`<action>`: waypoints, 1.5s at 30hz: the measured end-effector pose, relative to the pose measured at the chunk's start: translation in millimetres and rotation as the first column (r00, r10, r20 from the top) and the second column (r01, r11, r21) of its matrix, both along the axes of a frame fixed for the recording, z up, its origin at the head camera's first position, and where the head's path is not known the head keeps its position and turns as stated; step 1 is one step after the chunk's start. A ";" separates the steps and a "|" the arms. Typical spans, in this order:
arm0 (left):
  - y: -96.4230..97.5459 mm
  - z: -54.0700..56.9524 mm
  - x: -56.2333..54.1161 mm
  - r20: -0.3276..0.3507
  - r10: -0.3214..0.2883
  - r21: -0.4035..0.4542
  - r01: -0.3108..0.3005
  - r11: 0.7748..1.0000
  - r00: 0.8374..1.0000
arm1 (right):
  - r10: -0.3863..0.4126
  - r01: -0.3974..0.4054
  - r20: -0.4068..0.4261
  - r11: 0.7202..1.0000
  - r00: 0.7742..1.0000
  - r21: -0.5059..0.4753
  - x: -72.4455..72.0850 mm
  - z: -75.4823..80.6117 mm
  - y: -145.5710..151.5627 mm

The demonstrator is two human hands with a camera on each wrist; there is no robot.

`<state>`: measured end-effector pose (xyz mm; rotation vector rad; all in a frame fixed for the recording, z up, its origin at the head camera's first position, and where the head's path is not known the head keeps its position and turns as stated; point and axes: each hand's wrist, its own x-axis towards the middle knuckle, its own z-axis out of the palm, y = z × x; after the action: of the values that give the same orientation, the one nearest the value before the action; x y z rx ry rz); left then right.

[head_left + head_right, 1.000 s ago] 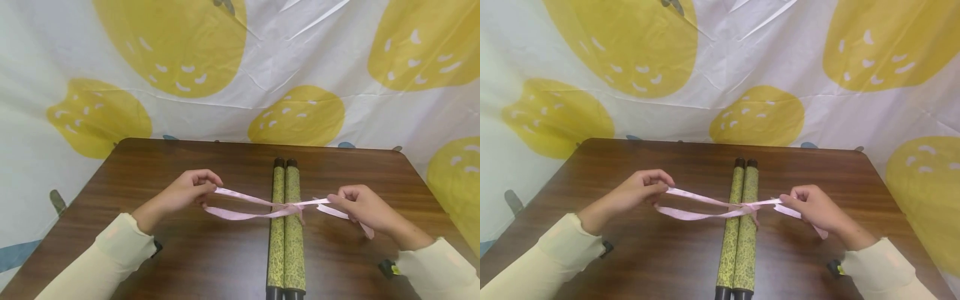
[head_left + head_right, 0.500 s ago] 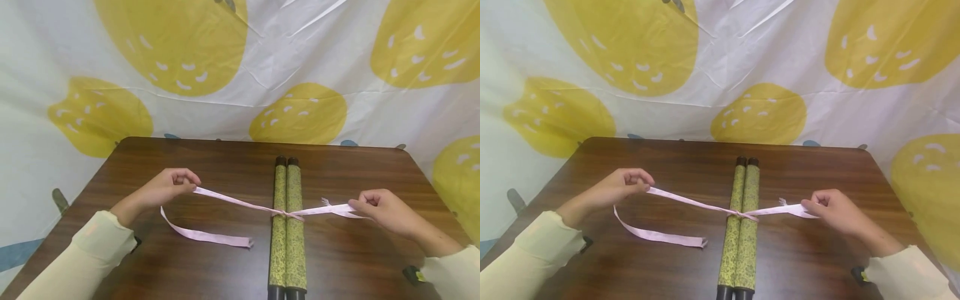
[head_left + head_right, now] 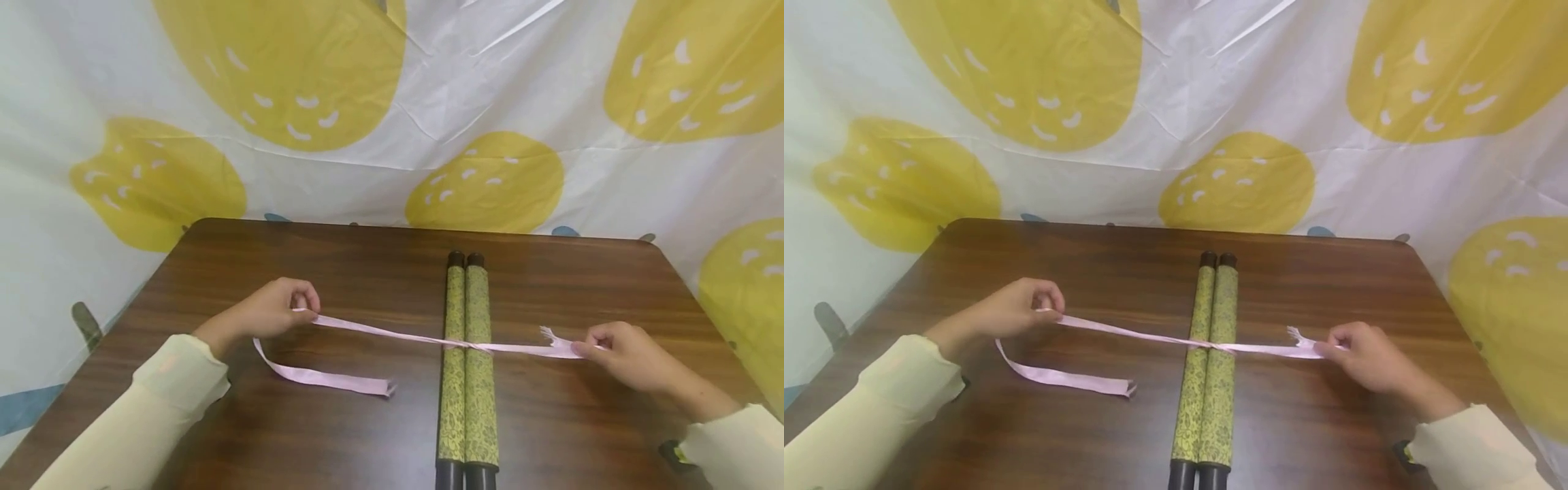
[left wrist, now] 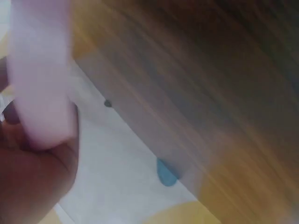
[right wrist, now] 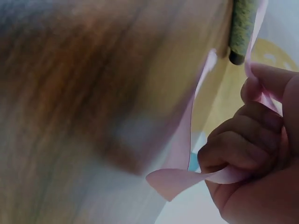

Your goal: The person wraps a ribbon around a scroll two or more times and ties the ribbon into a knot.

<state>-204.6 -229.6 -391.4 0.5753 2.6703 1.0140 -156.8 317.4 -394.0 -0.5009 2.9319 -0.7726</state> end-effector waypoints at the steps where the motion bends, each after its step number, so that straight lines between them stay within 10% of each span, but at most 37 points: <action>1: 2.2 0.0 1.0 -0.016 0.002 -0.024 -0.002 1.000 1.000 | 0.001 -0.001 -0.008 1.000 1.000 0.026 -0.2 -1.3 -1.6; 15: 74.1 10.9 24.3 -0.297 0.002 -0.348 -0.110 0.931 0.955 | 0.093 -0.050 -0.175 0.971 0.980 0.234 4.4 8.2 -40.9; 27: 173.9 15.5 38.9 -0.220 -0.174 -0.372 0.082 0.924 0.960 | 0.171 -0.136 -0.193 0.974 0.966 0.181 14.7 8.6 -95.7; 38: 181.9 -0.2 34.8 -0.232 -0.158 -0.425 0.046 0.904 0.960 | 0.152 -0.124 -0.117 0.968 0.981 0.217 13.5 -0.7 -85.1; 45: 175.4 -1.1 35.8 -0.130 -0.116 -0.316 0.070 0.946 0.985 | 0.144 -0.117 -0.109 0.969 0.984 0.219 13.5 2.0 -69.3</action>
<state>-168.8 -54.2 -392.5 0.7243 2.8189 0.5270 -143.3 248.1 -392.0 -0.7375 3.0064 -0.4211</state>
